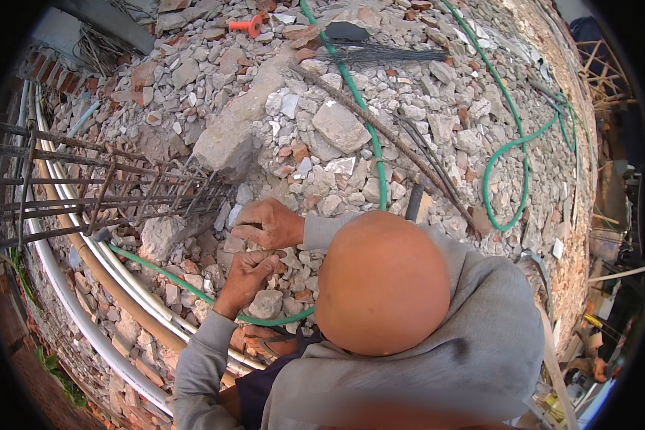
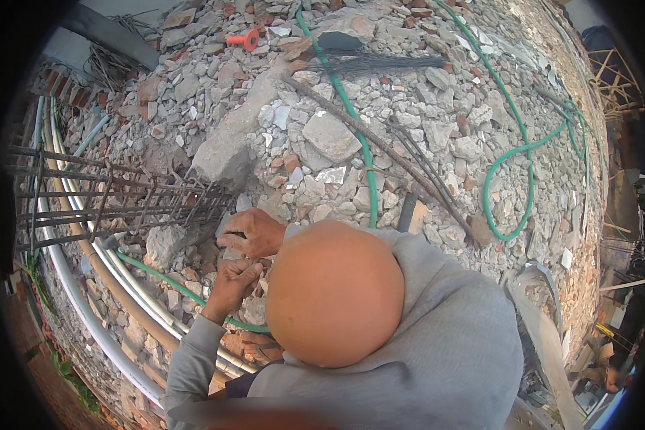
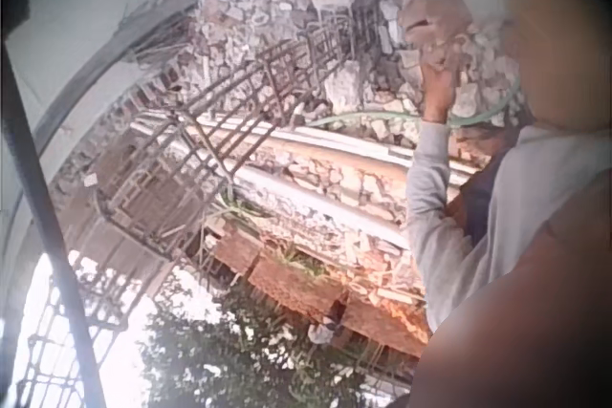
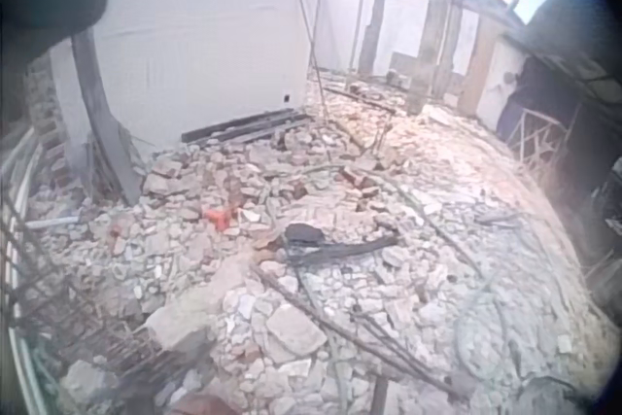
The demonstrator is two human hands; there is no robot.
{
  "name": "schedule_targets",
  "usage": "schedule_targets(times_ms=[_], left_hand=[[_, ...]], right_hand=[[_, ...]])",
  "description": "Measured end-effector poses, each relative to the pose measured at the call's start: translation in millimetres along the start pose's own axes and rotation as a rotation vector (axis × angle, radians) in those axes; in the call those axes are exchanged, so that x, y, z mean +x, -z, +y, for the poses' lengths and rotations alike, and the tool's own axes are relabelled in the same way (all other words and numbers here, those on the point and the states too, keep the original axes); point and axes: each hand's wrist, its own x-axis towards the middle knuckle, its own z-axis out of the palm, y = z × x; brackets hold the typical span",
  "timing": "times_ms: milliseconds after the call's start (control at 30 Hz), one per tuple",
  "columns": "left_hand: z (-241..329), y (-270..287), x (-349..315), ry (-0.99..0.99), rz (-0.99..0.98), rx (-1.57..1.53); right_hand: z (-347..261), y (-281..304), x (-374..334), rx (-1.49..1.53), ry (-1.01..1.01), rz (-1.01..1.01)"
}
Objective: The person assembles a rebar cage by hand, tying intersecting steel bars with wire at multiple points. They repeatedly pick up wire, wrap it around bar intersections, and twist it to secure the structure.
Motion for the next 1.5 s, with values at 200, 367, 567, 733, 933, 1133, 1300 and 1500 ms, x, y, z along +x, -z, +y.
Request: schedule_targets(times_ms=[200,367,567,733,933,1133,1300,1500], left_hand=[[10.3,16.9,12.5,-0.103,0.322,-0.153],[10.6,24.4,20.2,-0.178,0.305,-0.121],[7.0,29.5,35.0,-0.229,0.45,0.075],[16.6,44.1,40.1,-0.441,0.409,0.801],[32.6,33.3,36.4,-0.257,0.222,0.524],[38.1,37.0,30.3,-0.077,0.07,-0.051],[37.3,39.1,28.1,-0.045,-0.056,-0.102],[37.0,36.0,22.5,-0.102,0.004,0.003]], right_hand=[[23.0,16.4,0.8,0.493,-0.426,0.055],[38.2,19.1,-4.8,0.543,-0.461,0.048],[47.7,17.3,-3.7,0.763,-0.607,0.217],[47.8,35.4,1.8,0.647,-0.556,0.1],[33.5,48.3,-2.0,0.426,-0.498,0.056],[33.5,73.1,18.7,0.49,-0.57,0.221],[18.4,49.7,39.9,0.795,-0.432,0.182],[4.3,28.4,50.8,0.823,-0.428,0.232]])
